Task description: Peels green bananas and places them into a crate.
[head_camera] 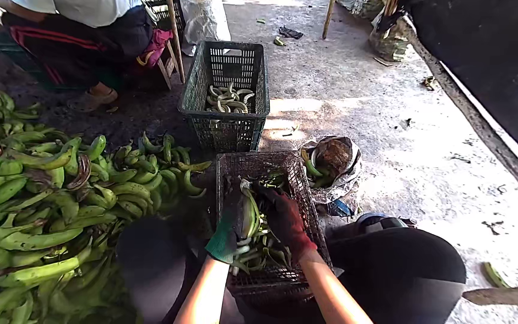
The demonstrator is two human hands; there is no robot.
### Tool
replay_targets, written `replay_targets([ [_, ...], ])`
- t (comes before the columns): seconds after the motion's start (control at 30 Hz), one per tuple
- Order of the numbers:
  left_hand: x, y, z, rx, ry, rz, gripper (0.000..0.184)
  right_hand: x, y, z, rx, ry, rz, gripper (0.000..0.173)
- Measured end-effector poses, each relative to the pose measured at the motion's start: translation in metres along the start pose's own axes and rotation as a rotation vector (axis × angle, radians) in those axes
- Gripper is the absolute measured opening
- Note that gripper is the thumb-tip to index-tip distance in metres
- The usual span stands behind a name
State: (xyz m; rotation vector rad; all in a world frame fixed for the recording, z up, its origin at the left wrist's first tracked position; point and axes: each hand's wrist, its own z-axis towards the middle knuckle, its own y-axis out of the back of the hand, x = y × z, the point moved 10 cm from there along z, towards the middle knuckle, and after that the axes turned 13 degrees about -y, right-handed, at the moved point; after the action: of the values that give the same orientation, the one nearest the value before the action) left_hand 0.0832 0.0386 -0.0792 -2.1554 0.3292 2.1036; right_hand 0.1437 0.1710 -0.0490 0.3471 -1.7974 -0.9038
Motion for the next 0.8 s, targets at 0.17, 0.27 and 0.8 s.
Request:
replay_targets([
  [0.17, -0.013, -0.009, -0.004, 0.138, 0.033, -0.241, 0.034, -0.013, -0.013, 0.033, 0.161, -0.14, 0.019, 0.038],
  [0.27, -0.001, -0.01, 0.003, 0.074, 0.104, -0.54, 0.034, -0.02, -0.007, 0.031, 0.05, -0.053, 0.22, 0.04],
  [0.8, 0.021, -0.019, 0.0, 0.07, 0.275, -0.858, 0.036, -0.032, -0.033, 0.023, -0.017, -0.103, 0.249, 0.039],
])
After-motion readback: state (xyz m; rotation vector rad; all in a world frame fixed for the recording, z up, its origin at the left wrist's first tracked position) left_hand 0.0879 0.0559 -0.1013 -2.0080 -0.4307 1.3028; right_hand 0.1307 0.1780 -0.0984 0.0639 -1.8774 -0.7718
